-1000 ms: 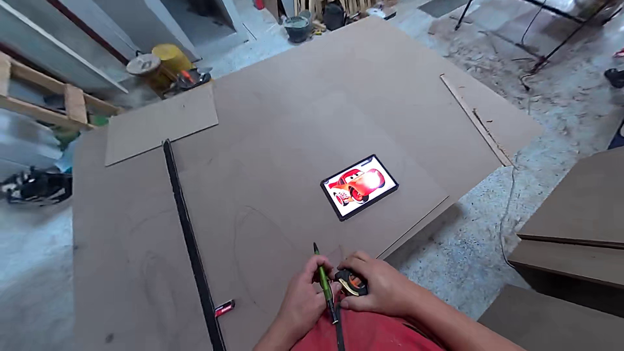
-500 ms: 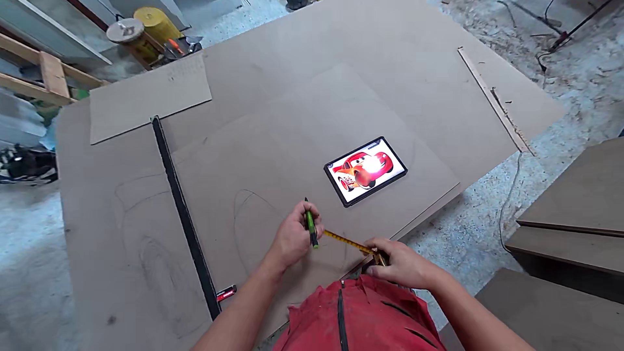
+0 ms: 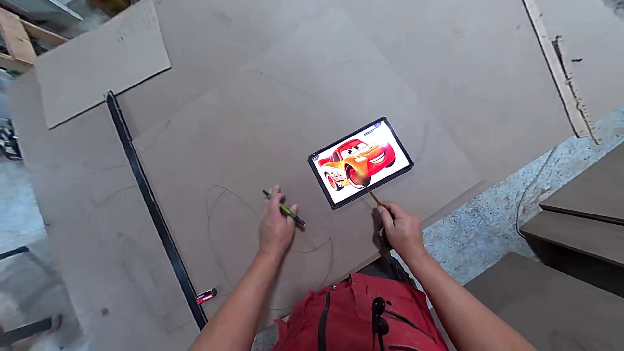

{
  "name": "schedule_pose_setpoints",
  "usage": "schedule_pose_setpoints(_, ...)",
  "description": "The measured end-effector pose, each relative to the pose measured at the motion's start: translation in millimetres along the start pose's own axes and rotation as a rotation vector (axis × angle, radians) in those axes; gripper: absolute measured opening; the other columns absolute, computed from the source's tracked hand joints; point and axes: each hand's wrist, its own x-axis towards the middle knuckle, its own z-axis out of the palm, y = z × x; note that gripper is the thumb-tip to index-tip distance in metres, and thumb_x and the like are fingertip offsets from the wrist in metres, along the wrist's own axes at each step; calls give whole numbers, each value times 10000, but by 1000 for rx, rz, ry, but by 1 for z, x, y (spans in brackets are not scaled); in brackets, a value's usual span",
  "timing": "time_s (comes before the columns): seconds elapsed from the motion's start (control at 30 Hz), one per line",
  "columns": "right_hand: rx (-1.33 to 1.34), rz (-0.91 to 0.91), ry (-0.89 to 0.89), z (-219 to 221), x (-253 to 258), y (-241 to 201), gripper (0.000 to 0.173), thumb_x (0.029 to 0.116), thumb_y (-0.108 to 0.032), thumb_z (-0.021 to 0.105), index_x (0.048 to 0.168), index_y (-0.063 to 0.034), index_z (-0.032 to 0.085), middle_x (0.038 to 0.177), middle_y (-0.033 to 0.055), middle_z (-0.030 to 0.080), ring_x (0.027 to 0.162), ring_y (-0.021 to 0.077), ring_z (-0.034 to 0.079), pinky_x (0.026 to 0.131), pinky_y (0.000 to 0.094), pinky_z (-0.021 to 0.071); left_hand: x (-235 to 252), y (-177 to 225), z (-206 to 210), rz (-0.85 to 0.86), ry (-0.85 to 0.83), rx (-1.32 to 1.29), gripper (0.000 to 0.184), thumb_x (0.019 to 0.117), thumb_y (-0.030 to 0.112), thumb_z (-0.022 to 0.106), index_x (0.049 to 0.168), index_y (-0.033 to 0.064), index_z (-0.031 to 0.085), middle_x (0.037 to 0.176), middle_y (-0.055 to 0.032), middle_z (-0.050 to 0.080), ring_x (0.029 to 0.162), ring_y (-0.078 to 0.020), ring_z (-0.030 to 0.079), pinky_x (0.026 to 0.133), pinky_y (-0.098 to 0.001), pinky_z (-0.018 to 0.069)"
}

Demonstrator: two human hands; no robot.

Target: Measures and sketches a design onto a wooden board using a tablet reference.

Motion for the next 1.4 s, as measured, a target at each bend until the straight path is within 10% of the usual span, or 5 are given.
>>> schedule_pose_setpoints(0.2, -49, -97, 89, 12, 19, 1, 284, 1030, -227, 547, 1218, -162, 750, 1028, 9, 765, 914, 135, 733, 781, 384, 621, -5, -44, 26, 175, 102, 131, 550, 1054, 413, 432, 1447, 39, 517, 1647, -109, 373, 1559, -264, 274, 1272, -499, 226)
schedule_pose_setpoints(1.4, -159, -74, 131, 28, 24, -12, 277, 1064, -302, 564, 1219, -213, 775, 1030, -9, 791, 934, 131, 747, 805, 394, 611, -3, -52, 29, 249, 155, 82, 518, 1054, 409, 451, 1413, 44, 531, 1645, -116, 378, 1565, -246, 261, 1290, -487, 184)
